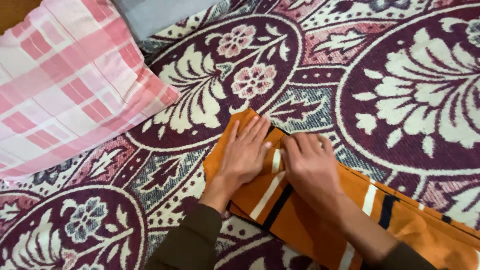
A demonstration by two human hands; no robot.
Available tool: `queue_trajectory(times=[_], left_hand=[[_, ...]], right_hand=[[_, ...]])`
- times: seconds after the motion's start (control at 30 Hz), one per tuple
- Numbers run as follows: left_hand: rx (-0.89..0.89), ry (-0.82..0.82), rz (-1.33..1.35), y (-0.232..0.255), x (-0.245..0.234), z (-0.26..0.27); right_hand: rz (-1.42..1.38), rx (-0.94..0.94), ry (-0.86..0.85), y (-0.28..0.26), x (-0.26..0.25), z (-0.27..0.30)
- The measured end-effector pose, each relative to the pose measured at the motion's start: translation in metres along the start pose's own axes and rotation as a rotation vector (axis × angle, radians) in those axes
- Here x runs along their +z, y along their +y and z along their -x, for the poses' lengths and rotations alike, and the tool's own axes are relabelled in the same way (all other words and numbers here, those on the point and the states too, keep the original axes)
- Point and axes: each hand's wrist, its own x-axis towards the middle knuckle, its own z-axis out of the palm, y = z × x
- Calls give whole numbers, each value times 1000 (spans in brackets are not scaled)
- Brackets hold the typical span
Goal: The person moves a stack of clothes, then picks up an orange sweater from the floor, smooths it, and folds it neatly.
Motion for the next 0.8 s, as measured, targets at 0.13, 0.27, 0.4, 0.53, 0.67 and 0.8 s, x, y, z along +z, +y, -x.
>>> queue_trajectory(times=[0.13,0.27,0.4,0.53,0.67,0.8], left_hand=[[-159,-77,-64,4,7,2],[-156,-56,-193,4,7,-3],[-144,0,-274,42,-3,6],[9,224,2,135,-17,54],[158,394,-14,160,18,94],[15,-175,-67,147,50,107]], right_hand=[[-83,106,-60,23,-69,13],[-65,269,-217,59,-125,67],[160,474,-189,104,-164,152],[454,732,-84,141,-223,243],[320,1311,-129,143,-305,245],[-67,1693,-269,125,-356,224]])
